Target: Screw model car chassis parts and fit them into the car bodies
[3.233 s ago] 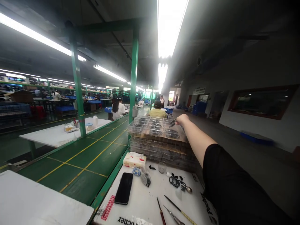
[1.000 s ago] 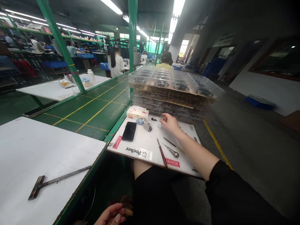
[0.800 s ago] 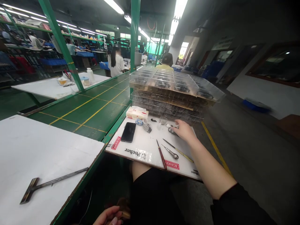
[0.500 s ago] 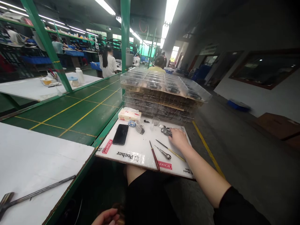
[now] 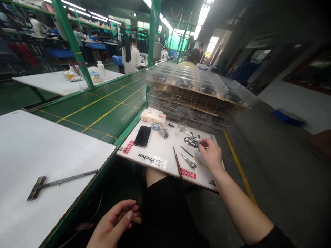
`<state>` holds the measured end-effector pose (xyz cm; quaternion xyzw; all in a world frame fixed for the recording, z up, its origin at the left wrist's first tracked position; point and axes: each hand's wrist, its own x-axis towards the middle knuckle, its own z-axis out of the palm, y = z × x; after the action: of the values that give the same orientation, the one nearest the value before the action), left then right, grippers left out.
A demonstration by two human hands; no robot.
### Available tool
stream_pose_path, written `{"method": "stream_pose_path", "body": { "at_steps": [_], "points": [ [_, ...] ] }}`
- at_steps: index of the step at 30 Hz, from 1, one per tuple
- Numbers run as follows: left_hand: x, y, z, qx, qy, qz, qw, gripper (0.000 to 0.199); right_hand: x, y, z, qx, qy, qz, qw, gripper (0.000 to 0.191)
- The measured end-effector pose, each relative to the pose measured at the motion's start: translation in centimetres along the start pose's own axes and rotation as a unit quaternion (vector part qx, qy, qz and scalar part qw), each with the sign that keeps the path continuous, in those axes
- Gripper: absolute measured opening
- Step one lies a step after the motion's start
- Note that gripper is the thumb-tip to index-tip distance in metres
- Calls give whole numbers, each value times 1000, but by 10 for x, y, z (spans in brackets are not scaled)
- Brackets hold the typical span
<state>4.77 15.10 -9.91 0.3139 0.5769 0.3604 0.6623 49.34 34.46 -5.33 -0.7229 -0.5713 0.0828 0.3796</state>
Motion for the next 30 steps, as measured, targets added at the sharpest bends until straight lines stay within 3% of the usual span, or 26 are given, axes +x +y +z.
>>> {"method": "stream_pose_path", "body": {
  "at_steps": [4, 7, 9, 12, 14, 17, 19, 22, 25, 28, 30],
  "points": [
    [-14, 16, 14, 3, -15, 29, 999, 73, -62, -43, 2, 157, -50, -44, 985, 34],
    [-26, 25, 26, -67, -52, 28, 996, 57, -121, -84, 2, 247, -121, -88, 957, 21],
    [-35, 27, 32, -157, -114, 16, 981, 55, -152, -109, 3, 285, -155, -189, 927, 7],
    [-44, 22, 39, -240, -148, 38, 959, 59, -184, -135, 14, 262, -122, -335, 897, 41],
    [-48, 17, 43, -280, -130, 52, 950, 55, -200, -142, 29, 242, -90, -380, 888, 51],
    [-51, 12, 45, -341, -99, 45, 934, 57, -218, -143, 51, 230, -88, -424, 872, 48],
    [-53, 11, 42, -365, -80, 39, 927, 57, -226, -143, 57, 216, -115, -460, 853, 41],
    [-56, 12, 35, -361, -57, 54, 929, 46, -230, -144, 50, 185, -193, -511, 817, 38],
    [-60, 12, 28, -329, -41, 51, 942, 43, -226, -146, 35, 222, -252, -486, 807, 42],
    [-65, 11, 23, -248, -60, 45, 966, 44, -217, -144, 28, 254, -296, -337, 857, 43],
    [-67, 10, 22, -170, -98, 41, 980, 42, -210, -142, 30, 267, -380, -213, 860, 40]
  ]
}}
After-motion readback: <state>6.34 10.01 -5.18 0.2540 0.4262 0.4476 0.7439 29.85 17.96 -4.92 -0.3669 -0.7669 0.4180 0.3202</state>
